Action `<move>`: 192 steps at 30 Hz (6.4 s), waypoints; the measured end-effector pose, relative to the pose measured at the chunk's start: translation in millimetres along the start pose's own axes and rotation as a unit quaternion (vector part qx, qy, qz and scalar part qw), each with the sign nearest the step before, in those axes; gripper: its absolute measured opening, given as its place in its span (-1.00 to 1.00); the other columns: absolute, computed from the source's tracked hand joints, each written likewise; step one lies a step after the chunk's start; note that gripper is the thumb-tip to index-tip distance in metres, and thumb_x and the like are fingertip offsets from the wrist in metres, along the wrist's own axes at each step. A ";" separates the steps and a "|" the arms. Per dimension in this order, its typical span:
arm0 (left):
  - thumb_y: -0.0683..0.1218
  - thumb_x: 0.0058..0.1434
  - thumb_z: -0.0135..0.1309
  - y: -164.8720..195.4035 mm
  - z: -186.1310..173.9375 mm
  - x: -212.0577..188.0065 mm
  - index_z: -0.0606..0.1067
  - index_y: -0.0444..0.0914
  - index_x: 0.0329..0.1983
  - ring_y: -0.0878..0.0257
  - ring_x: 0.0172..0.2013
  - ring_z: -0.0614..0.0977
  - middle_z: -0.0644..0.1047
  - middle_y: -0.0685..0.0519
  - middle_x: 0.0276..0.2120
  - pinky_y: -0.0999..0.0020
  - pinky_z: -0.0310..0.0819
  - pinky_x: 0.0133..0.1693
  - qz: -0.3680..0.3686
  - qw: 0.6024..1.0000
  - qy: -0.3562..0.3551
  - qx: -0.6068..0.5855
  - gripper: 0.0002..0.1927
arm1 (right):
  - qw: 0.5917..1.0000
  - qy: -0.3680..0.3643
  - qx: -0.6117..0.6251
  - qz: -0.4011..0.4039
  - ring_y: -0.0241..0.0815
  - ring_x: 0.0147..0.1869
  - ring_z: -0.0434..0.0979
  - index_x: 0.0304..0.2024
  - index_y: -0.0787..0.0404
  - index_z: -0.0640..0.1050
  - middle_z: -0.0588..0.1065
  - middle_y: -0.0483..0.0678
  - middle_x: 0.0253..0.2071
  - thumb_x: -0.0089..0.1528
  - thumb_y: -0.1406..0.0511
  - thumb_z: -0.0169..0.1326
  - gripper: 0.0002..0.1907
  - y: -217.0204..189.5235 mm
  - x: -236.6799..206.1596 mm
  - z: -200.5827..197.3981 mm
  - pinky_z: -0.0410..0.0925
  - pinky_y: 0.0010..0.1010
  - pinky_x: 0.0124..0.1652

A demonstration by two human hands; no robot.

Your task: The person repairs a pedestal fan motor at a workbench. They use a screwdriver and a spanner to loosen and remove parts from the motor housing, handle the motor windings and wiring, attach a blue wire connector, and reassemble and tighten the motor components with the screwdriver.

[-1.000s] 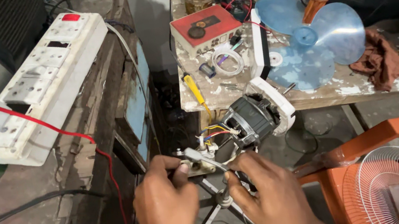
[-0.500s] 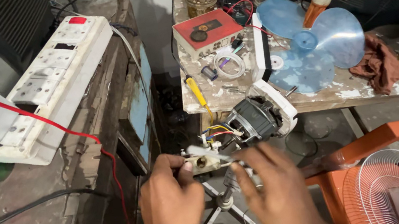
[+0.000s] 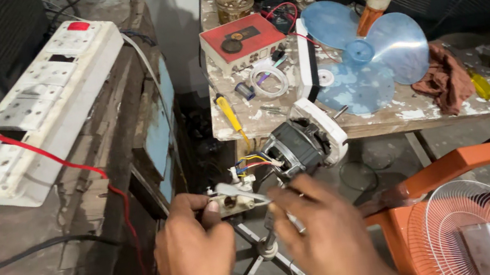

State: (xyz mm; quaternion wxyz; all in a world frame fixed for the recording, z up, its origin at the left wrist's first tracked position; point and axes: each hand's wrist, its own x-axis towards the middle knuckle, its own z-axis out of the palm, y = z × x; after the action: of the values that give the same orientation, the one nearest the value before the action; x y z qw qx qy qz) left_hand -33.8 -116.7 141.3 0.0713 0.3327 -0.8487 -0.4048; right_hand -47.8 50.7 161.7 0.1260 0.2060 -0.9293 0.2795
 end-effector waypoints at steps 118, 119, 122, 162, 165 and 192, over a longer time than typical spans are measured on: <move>-0.18 0.11 0.22 -3.9 3.2 -8.8 0.53 -0.33 -0.17 0.02 -0.31 0.68 0.61 -0.09 -0.29 0.14 0.51 -0.27 0.245 0.953 -0.007 -0.178 -0.77 | 0.992 -0.016 0.078 0.099 0.06 -0.33 0.61 -0.06 0.27 0.63 0.57 0.10 -0.32 0.22 0.28 0.13 -0.72 -1.5 -16.4 3.9 0.39 -0.24 -0.35; -0.21 0.07 0.23 -3.8 3.7 -9.1 0.53 -0.34 -0.13 0.04 -0.31 0.69 0.61 -0.09 -0.27 0.14 0.52 -0.27 0.239 0.954 -0.019 -0.180 -0.72 | 0.990 -0.023 0.079 0.116 0.04 -0.35 0.61 -0.06 0.26 0.64 0.58 0.10 -0.32 0.22 0.28 0.13 -0.72 0.1 -15.9 3.9 0.38 -0.25 -0.37; -0.25 0.06 0.24 -2.7 3.7 -6.4 0.43 -0.34 0.19 0.11 -0.28 0.71 0.64 -0.08 -0.25 0.22 0.55 -0.23 0.221 0.955 -0.044 -0.193 -0.43 | 0.989 -0.025 0.090 0.114 0.01 -0.39 0.60 -0.05 0.28 0.63 0.57 0.10 -0.35 0.22 0.27 0.13 -0.70 2.4 -13.4 2.7 0.38 -0.26 -0.38; -0.27 0.11 0.13 7.4 -1.4 -12.9 0.56 -0.21 -0.05 0.08 -0.30 0.74 0.69 -0.04 -0.32 0.21 0.57 -0.27 0.148 0.977 -0.030 -0.152 -0.68 | 0.971 -0.040 0.160 0.174 -0.17 -0.44 0.51 -0.07 0.27 0.65 0.54 -0.01 -0.49 0.23 0.30 0.12 -0.74 32.9 -27.2 7.1 0.39 -0.38 -0.37; -0.27 0.11 0.13 5.8 -0.3 -11.6 0.55 -0.20 -0.02 0.09 -0.31 0.75 0.69 -0.03 -0.33 0.21 0.57 -0.28 0.142 0.976 -0.033 -0.162 -0.66 | 0.973 -0.033 0.183 0.135 -0.16 -0.36 0.52 -0.07 0.31 0.63 0.51 0.00 -0.41 0.26 0.32 0.10 -0.76 38.3 -31.5 14.5 0.38 -0.37 -0.32; -0.30 0.10 0.13 7.1 -2.2 -12.1 0.55 -0.26 -0.05 0.16 -0.38 0.73 0.68 -0.02 -0.38 0.27 0.55 -0.33 0.140 0.972 -0.008 -0.186 -0.68 | 0.991 0.010 0.092 0.100 0.00 -0.32 0.61 -0.11 0.27 0.64 0.53 0.06 -0.36 0.17 0.35 0.13 -0.75 18.3 -46.6 7.7 0.41 -0.30 -0.32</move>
State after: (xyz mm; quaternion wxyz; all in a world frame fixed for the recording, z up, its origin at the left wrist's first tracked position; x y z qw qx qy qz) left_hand -27.3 -107.3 149.7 0.1813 0.1880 -0.7973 -0.5442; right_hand -15.8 74.7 130.6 0.0872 0.1203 -0.9143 0.3769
